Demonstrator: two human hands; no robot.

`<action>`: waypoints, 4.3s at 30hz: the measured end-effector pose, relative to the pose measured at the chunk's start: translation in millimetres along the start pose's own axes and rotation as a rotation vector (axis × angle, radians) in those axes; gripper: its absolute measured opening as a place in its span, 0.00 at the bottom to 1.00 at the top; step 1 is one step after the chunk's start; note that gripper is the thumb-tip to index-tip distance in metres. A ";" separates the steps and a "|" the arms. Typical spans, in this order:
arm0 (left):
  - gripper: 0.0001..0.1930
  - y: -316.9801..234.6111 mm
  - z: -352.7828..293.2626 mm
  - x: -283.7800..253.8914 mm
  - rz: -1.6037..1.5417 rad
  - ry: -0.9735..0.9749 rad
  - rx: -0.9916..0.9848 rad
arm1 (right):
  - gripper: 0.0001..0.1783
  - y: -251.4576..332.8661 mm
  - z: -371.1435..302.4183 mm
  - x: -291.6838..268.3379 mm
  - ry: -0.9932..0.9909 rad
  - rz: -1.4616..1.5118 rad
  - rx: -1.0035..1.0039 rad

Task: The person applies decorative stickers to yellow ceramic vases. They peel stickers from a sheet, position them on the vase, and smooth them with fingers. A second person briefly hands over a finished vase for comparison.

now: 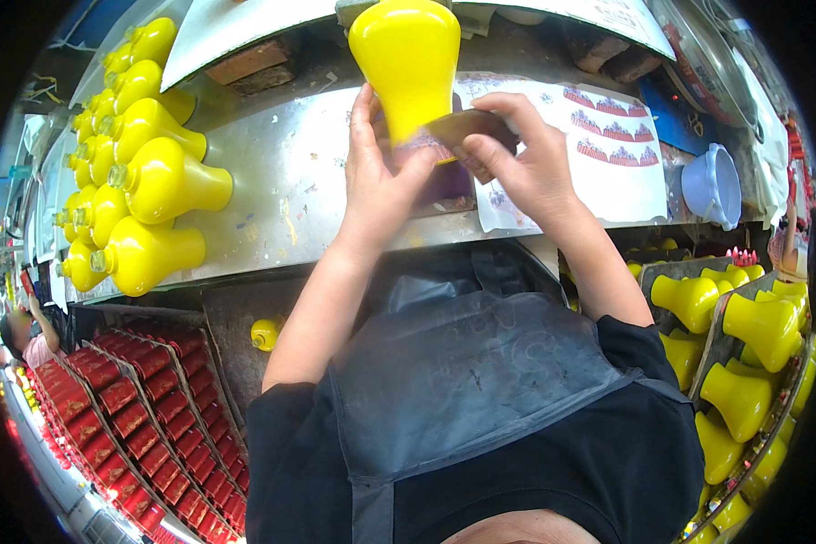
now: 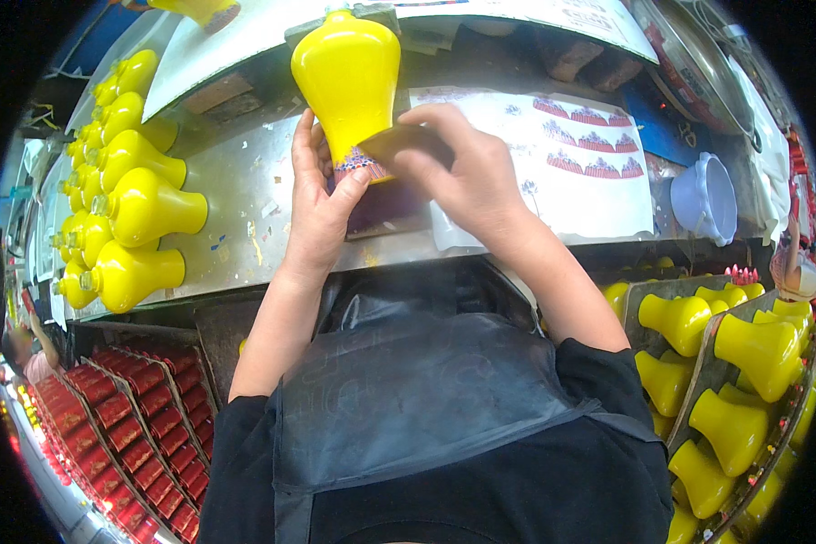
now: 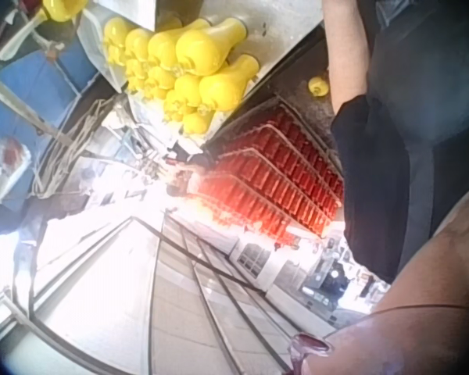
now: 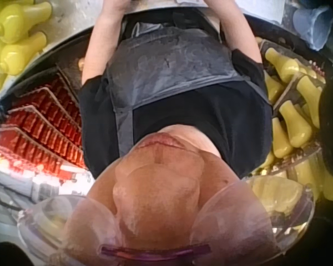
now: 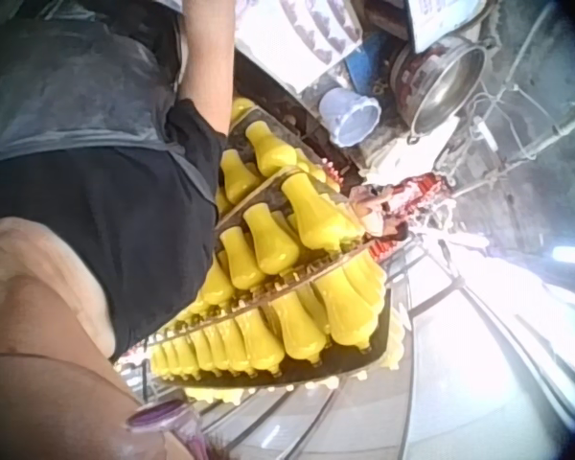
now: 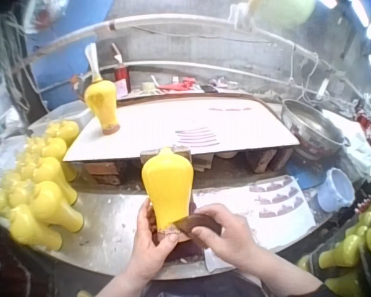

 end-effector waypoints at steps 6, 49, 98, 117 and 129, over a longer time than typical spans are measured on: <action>0.53 2.7 -1.2 -3.3 0.057 0.014 0.023 | 0.17 -11.7 13.1 -6.3 -0.094 -0.120 0.064; 0.57 -4.6 -0.7 -12.2 -0.649 0.085 -0.122 | 0.12 63.0 49.5 -12.4 -0.039 0.021 -0.233; 0.53 -9.2 -5.8 -14.7 0.575 -0.020 0.150 | 0.13 66.6 21.0 -19.5 -0.187 -0.410 -0.282; 0.48 2.2 13.6 -11.1 0.158 -0.068 -0.086 | 0.14 45.0 27.1 -20.4 -0.232 -0.242 -0.119; 0.54 -9.3 30.3 -15.5 0.081 -0.032 -0.096 | 0.11 26.9 31.1 -23.4 -0.234 -0.210 -0.049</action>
Point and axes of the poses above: each hand's wrist, its own z-axis towards the middle knuckle, its own x-axis out of the palm, y = z × x, the point moved 10 cm from there along z, towards the middle knuckle, and after that the axes turned 1 degree about -y, right-handed, at the moved point
